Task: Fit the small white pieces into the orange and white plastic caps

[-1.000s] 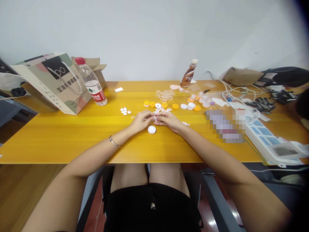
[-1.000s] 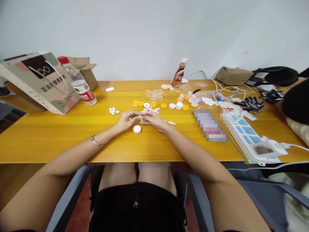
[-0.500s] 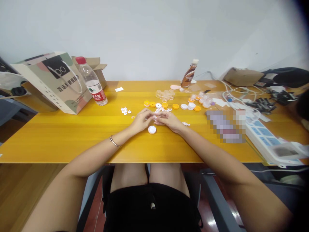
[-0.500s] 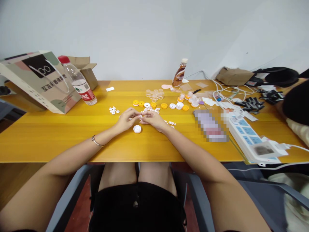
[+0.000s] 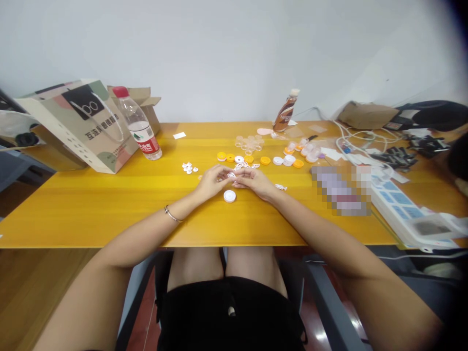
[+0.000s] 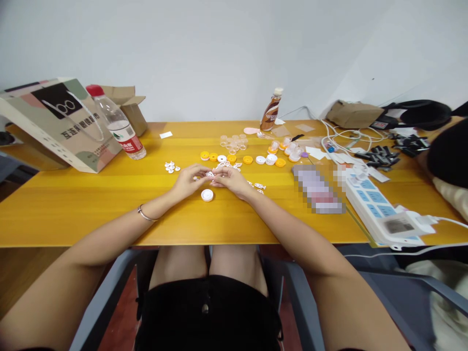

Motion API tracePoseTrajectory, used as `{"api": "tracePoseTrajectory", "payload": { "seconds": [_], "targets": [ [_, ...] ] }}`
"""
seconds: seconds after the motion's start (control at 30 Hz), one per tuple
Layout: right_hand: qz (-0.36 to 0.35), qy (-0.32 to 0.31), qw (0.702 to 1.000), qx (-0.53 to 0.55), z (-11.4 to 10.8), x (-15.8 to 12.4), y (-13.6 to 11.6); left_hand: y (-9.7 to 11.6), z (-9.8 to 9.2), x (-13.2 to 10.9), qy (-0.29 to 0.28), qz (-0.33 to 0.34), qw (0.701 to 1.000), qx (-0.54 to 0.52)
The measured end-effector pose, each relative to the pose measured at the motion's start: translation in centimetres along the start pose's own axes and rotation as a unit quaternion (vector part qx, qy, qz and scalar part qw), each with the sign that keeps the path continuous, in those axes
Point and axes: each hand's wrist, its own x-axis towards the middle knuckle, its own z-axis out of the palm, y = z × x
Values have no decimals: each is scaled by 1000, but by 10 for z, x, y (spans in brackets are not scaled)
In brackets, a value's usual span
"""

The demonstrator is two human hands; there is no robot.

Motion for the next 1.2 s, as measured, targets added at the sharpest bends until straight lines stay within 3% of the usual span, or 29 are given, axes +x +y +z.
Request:
{"api": "tracePoseTrajectory", "payload": {
  "seconds": [0.27,0.37,0.57,0.97,1.2],
  "targets": [
    [-1,14,1000,5,-2,2,2,3,-10,1,-40,140,983,114],
    [12,5,1000,5,-3,2,2,2,-13,2,-70,163,971,161],
    [44,-27,999,17,-3,1,3,4,-22,2,-153,166,942,248],
    [64,-19,998,17,-2,-1,-2,3,-27,4,-168,173,933,269],
    [53,0,998,20,-1,1,-2,10,-25,4,-161,136,955,207]
  ]
}}
